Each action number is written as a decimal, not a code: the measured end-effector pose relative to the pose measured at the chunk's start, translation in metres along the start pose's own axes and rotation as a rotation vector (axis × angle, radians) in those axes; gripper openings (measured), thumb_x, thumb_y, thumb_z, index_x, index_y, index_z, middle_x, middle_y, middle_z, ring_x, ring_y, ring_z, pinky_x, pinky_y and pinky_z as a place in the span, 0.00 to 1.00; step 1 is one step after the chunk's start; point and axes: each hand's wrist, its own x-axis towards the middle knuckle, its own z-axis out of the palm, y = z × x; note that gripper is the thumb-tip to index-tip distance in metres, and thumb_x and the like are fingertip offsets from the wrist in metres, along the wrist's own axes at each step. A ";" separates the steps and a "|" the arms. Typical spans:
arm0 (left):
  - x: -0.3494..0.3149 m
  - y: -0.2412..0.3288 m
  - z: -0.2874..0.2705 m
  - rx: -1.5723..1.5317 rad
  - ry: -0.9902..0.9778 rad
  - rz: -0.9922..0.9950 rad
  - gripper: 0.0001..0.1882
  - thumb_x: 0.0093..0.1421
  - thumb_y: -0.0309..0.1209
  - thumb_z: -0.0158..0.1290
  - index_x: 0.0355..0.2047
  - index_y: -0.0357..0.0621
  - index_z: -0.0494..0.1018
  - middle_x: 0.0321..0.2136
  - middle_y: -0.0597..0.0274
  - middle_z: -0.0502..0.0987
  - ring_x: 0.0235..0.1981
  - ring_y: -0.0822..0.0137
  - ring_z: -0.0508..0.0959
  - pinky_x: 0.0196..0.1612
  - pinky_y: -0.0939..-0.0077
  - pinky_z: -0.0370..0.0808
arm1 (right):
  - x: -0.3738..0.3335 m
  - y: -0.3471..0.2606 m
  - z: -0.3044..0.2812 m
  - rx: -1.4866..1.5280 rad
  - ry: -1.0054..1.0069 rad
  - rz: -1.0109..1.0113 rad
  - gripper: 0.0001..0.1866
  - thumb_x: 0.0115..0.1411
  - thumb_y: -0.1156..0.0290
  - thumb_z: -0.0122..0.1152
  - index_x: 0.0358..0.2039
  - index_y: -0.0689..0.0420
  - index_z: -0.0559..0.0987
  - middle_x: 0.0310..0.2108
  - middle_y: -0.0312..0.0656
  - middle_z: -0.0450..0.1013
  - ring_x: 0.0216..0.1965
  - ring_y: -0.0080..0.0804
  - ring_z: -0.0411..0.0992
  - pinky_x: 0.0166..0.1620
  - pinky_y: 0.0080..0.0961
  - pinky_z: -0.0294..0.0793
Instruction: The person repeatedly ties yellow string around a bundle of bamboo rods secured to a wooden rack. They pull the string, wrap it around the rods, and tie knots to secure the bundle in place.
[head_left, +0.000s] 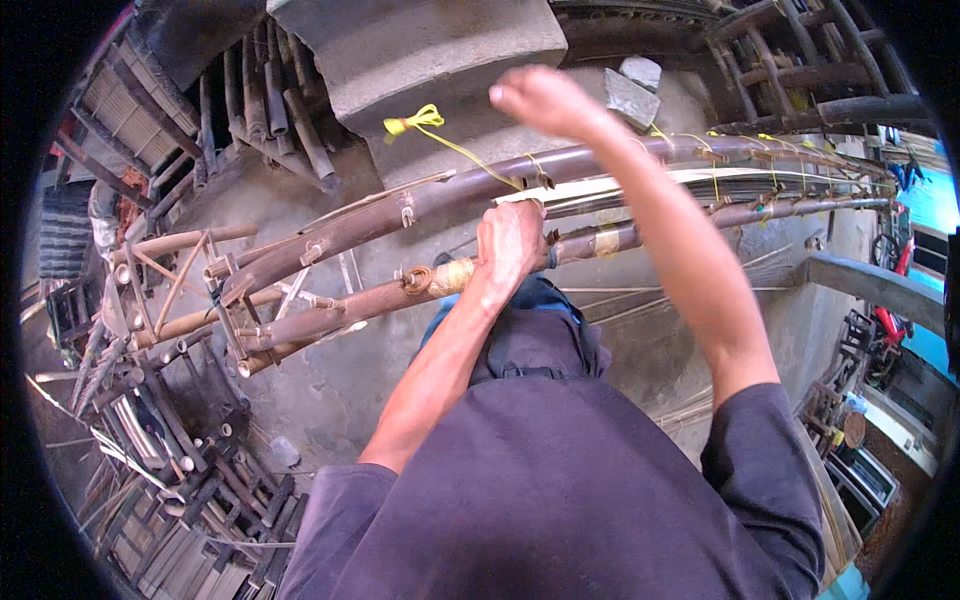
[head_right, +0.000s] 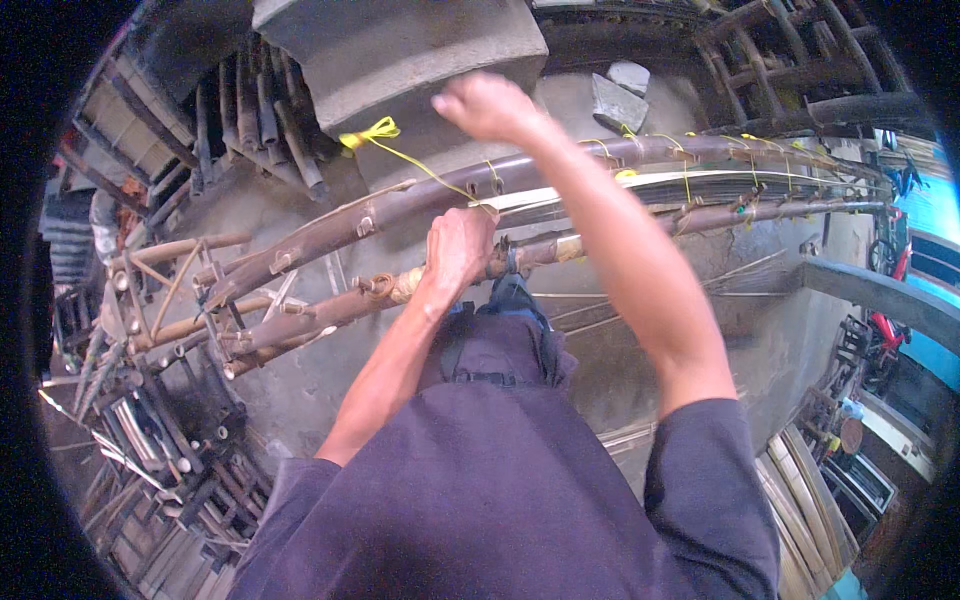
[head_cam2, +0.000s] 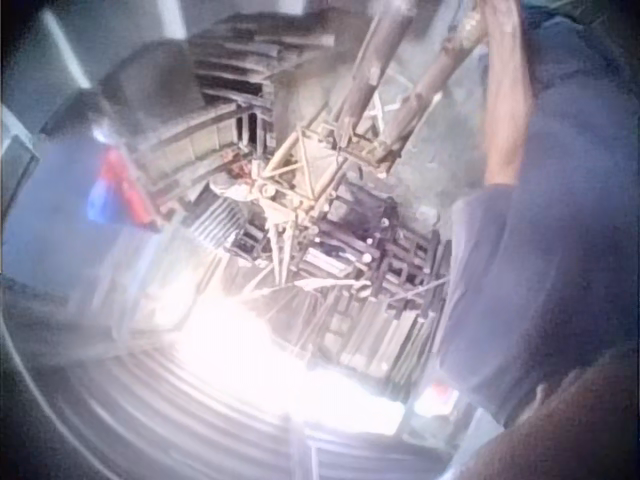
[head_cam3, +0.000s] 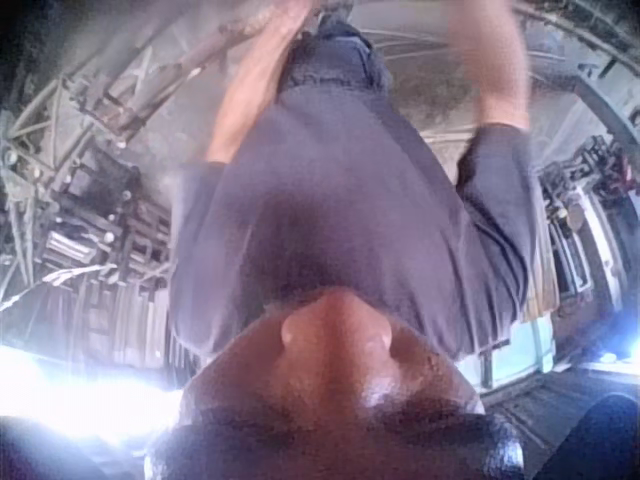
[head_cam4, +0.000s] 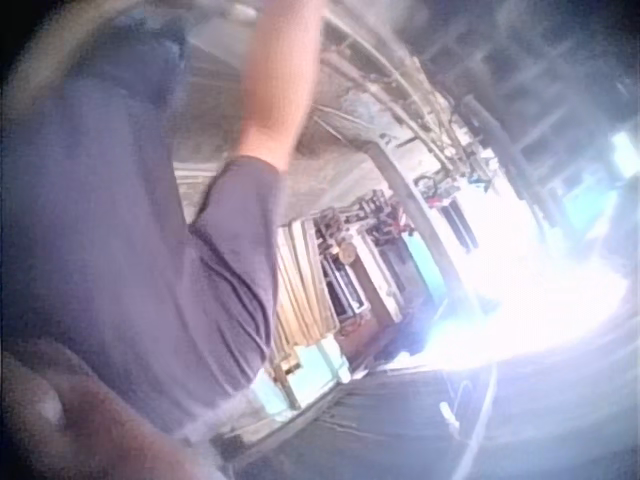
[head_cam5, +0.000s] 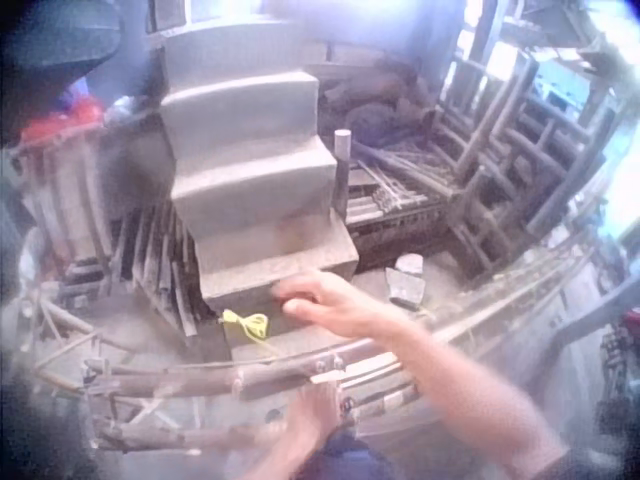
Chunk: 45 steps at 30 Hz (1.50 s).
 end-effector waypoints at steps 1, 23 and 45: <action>0.005 0.004 0.003 -0.017 0.015 0.024 0.11 0.59 0.34 0.49 0.28 0.40 0.76 0.23 0.42 0.76 0.28 0.45 0.79 0.33 0.53 0.76 | -0.008 0.046 0.040 -0.178 -0.060 0.105 0.22 0.60 0.52 0.49 0.33 0.59 0.80 0.33 0.50 0.76 0.36 0.47 0.75 0.41 0.41 0.72; 0.150 -0.073 0.012 -0.886 -0.290 -0.462 0.16 0.63 0.40 0.45 0.20 0.49 0.63 0.16 0.71 0.62 0.12 0.77 0.58 0.16 0.81 0.55 | -0.230 -0.042 0.173 0.154 -0.117 -0.271 0.07 0.42 0.68 0.57 0.20 0.57 0.79 0.23 0.42 0.75 0.31 0.40 0.75 0.33 0.35 0.76; 0.044 0.193 0.053 -0.032 -0.017 0.391 0.23 0.63 0.32 0.45 0.57 0.34 0.61 0.55 0.52 0.66 0.54 0.59 0.68 0.57 0.66 0.62 | -0.568 0.179 0.242 0.668 1.122 1.512 0.15 0.46 0.76 0.62 0.38 0.56 0.78 0.40 0.46 0.73 0.44 0.39 0.72 0.48 0.31 0.71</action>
